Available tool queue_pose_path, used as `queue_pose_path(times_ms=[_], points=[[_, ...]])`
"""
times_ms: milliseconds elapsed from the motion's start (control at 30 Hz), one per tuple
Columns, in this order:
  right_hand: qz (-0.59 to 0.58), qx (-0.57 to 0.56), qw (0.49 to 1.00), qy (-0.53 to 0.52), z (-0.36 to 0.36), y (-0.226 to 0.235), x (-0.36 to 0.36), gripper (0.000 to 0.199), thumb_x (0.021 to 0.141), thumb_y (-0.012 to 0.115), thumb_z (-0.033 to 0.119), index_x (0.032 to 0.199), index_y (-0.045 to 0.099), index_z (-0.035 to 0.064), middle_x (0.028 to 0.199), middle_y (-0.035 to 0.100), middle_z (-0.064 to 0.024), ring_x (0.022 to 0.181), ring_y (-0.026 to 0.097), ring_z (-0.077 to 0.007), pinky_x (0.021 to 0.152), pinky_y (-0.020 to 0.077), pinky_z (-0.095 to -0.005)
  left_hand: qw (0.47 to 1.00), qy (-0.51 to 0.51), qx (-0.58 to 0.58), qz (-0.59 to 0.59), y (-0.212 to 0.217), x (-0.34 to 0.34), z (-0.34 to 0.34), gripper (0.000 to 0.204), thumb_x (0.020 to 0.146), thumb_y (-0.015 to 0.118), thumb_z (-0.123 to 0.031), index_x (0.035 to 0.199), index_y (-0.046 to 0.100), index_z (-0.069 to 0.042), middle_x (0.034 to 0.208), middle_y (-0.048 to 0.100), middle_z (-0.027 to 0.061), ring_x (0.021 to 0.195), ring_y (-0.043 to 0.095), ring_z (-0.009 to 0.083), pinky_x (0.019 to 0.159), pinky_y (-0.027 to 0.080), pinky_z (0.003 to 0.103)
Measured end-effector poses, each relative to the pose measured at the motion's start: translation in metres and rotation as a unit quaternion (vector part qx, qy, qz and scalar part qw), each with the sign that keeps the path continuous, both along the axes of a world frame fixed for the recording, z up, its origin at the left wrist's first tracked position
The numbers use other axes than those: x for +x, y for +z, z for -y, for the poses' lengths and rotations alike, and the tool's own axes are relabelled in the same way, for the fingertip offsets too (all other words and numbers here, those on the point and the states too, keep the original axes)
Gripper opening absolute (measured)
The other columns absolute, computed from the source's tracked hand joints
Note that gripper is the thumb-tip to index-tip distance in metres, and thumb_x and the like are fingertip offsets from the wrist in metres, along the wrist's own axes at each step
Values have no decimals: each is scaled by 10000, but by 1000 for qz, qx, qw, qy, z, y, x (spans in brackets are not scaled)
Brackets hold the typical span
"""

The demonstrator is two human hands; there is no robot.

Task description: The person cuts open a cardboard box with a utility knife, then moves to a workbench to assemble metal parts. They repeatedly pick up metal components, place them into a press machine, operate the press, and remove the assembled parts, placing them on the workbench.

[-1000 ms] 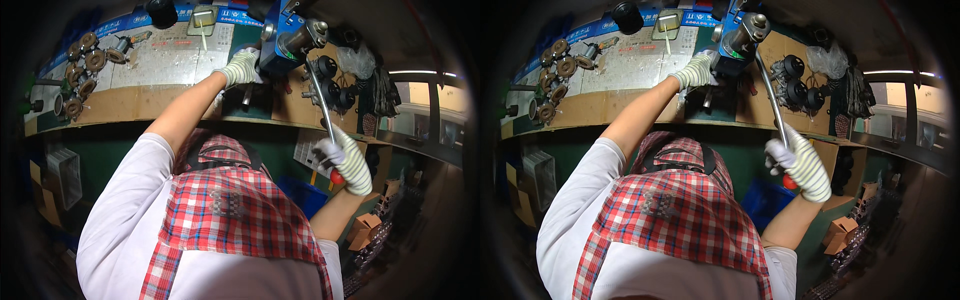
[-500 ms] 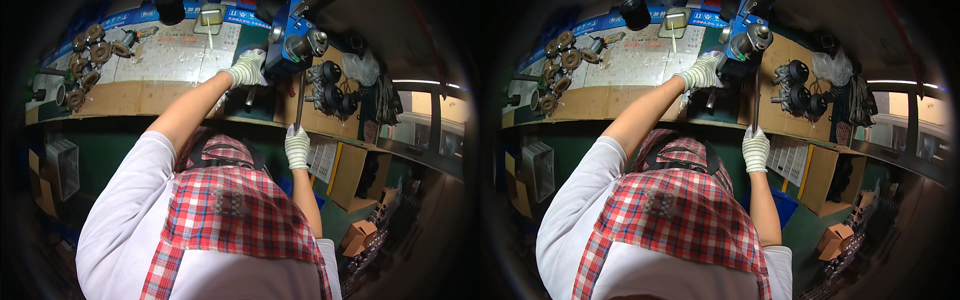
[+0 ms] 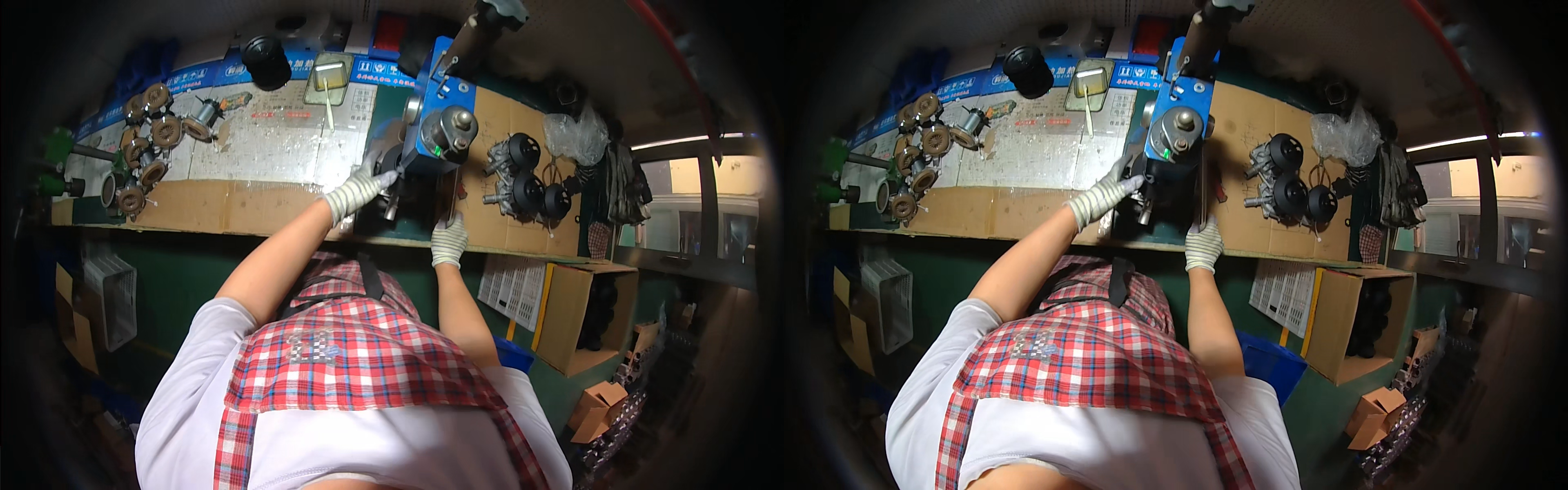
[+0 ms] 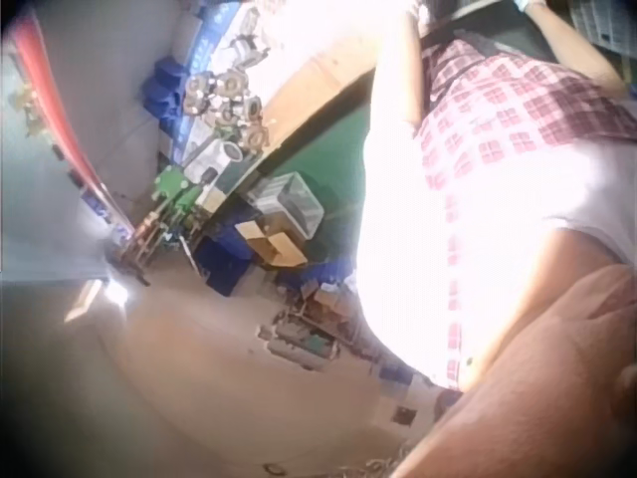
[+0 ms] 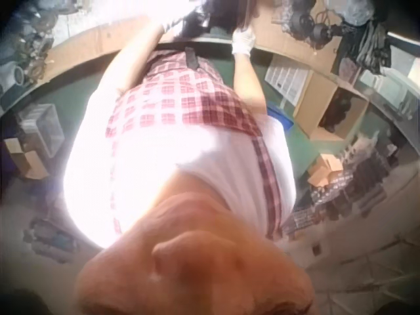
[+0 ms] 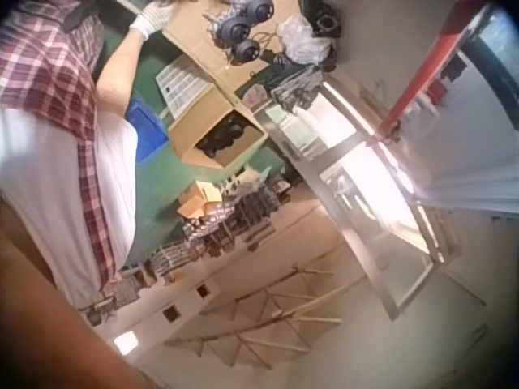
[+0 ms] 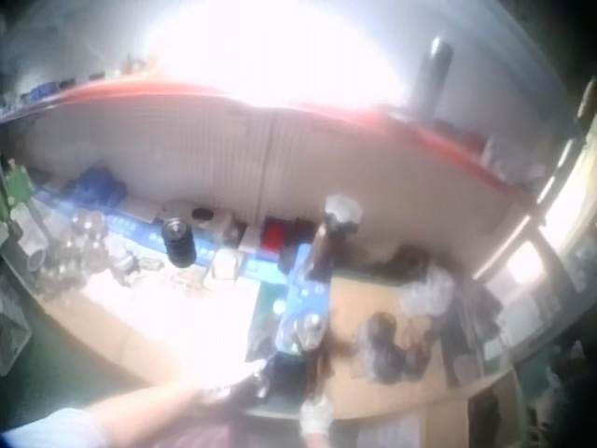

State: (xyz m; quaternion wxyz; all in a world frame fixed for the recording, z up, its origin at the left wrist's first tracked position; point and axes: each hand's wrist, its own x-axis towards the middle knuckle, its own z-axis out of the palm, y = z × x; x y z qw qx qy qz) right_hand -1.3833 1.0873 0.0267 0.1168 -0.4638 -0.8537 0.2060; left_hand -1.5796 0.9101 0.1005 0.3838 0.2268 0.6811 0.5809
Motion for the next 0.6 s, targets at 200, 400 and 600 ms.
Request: queue_pose_path(times_ms=[200,400,600], points=[[-53,46,997,15,1,-24,-2,228,929,589,286,1031,628,86,868,676,-282,843,628,-532,763,496,-622,984,16,-128,-120,-37,3,-9,1086,929,496,-713,1576,98,62,1530,394,319,1465,352,397,1206,269,377],[64,-105,990,73,13,65,38,371,980,529,414,1197,592,120,948,690,-297,892,645,-524,798,503,-623,989,129,-72,27,-48,2,-34,898,898,683,-479,1540,306,21,1432,517,280,1346,498,369,1094,425,428],[-93,-439,887,111,42,271,97,572,1004,550,514,1310,579,31,782,658,-92,653,658,-165,613,565,-336,973,202,-100,-53,-18,10,-40,622,905,681,-363,1383,530,5,1232,655,264,1166,625,384,994,486,422]])
